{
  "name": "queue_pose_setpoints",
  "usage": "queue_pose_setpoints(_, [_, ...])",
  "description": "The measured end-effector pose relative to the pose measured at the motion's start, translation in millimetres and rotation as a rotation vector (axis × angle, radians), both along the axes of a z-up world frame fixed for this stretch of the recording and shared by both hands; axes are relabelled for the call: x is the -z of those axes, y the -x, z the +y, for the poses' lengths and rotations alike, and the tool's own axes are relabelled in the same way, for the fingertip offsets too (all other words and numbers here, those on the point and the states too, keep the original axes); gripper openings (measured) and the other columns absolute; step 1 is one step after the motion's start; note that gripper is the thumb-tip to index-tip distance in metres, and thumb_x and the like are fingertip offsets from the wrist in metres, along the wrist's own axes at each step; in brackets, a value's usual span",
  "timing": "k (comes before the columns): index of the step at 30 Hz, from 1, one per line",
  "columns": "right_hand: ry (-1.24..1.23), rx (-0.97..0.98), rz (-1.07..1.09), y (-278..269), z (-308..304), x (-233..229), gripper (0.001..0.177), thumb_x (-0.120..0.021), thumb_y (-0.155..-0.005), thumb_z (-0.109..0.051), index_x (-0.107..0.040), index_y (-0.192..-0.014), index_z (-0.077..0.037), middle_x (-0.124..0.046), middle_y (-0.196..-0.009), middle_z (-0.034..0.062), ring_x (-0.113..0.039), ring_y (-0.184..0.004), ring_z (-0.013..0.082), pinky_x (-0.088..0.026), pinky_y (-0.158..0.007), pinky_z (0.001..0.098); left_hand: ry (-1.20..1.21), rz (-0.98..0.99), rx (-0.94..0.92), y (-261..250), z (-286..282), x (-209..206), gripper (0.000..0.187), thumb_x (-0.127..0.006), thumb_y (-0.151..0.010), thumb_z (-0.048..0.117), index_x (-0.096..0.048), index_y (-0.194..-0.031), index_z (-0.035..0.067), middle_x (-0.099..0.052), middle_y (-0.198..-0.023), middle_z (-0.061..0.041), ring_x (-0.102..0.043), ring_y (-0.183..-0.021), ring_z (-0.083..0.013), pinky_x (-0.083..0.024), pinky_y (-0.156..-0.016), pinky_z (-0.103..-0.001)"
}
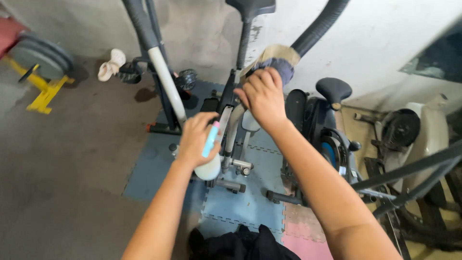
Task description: Wiping down elliptical machines and stationary exercise bikes with a spray cleaner and a cloth.
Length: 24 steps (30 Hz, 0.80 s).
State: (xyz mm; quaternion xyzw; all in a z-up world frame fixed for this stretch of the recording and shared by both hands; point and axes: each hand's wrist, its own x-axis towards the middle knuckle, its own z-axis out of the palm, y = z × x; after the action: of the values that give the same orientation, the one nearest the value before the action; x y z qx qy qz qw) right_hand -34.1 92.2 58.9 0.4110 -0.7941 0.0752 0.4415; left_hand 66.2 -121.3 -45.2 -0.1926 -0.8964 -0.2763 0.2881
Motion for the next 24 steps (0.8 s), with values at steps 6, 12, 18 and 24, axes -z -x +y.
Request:
queue_pose_setpoints(6, [-0.064,-0.102,0.022,-23,-27,41,0.018,-0.075,-0.093,-0.024,-0.069,-0.095,-0.007,-0.065,-0.108,0.0067,-0.057,-0.118,0.0272,-0.036,-0.114,0.0448,-0.244,0.029,-0.424,-3,-16,-6,0.03,-0.072,-0.072,0.012,-0.076,-0.102,0.012,-0.048,-0.118,-0.018,-0.045,-0.118,-0.0405,-0.04,-0.105,-0.048])
queue_pose_setpoints(12, [-0.46,-0.031,-0.046,-35,-36,123,0.033,-0.063,-0.081,-0.019,-0.07,-0.112,-0.009,-0.067,-0.116,0.0097,-0.056,-0.12,0.0267,-0.034,-0.117,0.0413,-0.423,0.264,-0.077,17,-31,-3,0.029,-0.065,-0.078,0.004,-0.071,-0.106,0.01,-0.032,-0.148,-0.031,-0.045,-0.132,-0.0435,-0.043,-0.109,-0.045])
queue_pose_setpoints(18, [-0.837,0.104,-0.017,-38,-47,215,0.042,-0.057,-0.085,-0.025,-0.066,-0.117,0.0,-0.064,-0.13,0.016,-0.05,-0.135,0.0305,-0.029,-0.119,0.0403,-0.368,-0.028,0.03,24,-49,2,0.025,-0.062,-0.079,0.006,-0.066,-0.103,0.009,-0.066,-0.098,-0.01,-0.057,-0.106,-0.0361,-0.047,-0.097,-0.044])
queue_pose_setpoints(24, [-0.892,0.21,-0.144,-42,-70,243,0.054,-0.056,-0.086,-0.026,-0.064,-0.131,0.002,-0.055,-0.145,0.0168,-0.042,-0.141,0.0316,-0.022,-0.121,0.0411,-0.367,-0.004,0.009,23,-46,-1,0.023,-0.062,-0.076,0.006,-0.065,-0.098,0.01,-0.065,-0.094,-0.009,-0.055,-0.105,-0.0383,-0.048,-0.095,-0.046])
